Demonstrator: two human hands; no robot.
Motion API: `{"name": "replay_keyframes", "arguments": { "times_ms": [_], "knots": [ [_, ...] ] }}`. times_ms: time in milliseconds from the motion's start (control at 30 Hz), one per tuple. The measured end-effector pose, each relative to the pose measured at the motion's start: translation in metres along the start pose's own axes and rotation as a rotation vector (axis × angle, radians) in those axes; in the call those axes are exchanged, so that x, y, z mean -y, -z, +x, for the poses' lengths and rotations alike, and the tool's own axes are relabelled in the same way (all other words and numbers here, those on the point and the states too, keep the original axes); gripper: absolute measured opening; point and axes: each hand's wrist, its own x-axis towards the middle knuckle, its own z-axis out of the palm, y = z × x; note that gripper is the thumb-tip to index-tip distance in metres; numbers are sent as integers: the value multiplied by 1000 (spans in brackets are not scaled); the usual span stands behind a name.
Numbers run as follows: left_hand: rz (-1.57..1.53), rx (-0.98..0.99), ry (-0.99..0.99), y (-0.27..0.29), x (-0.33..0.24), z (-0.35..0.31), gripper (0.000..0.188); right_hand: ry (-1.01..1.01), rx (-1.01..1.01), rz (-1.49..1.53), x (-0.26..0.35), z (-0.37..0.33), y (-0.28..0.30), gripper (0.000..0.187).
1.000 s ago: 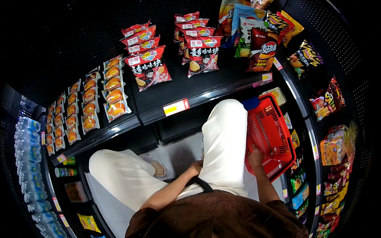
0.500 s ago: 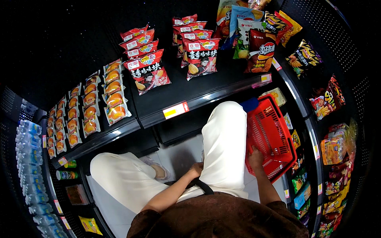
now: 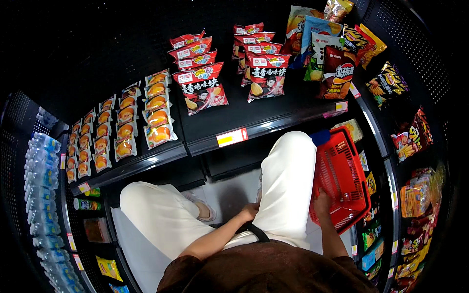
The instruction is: The person kneels in a store aisle and repeatedly takes packaged snacks from a red shopping basket, then places them on the shelf in neat rows. The person handles small snack packs and larger chip bags, arranging them by type.
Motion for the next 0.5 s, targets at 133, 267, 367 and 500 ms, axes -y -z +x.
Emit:
{"name": "replay_keyframes", "arguments": {
  "times_ms": [133, 267, 367, 500],
  "knots": [
    [-72, -14, -18, -5, 11, 6, 52, 55, -23, 12, 3, 0, 4, 45],
    [-12, -29, -34, -7, 9, 10, 51, 40, -25, 28, -6, 2, -3, 43],
    [-42, -47, -44, -7, 13, 9, 50, 40, -4, 10, -3, 5, -4, 41],
    [13, -27, -59, -10, 19, 18, 50, 51, -31, -35, -14, 5, -9, 38]
  ]
}}
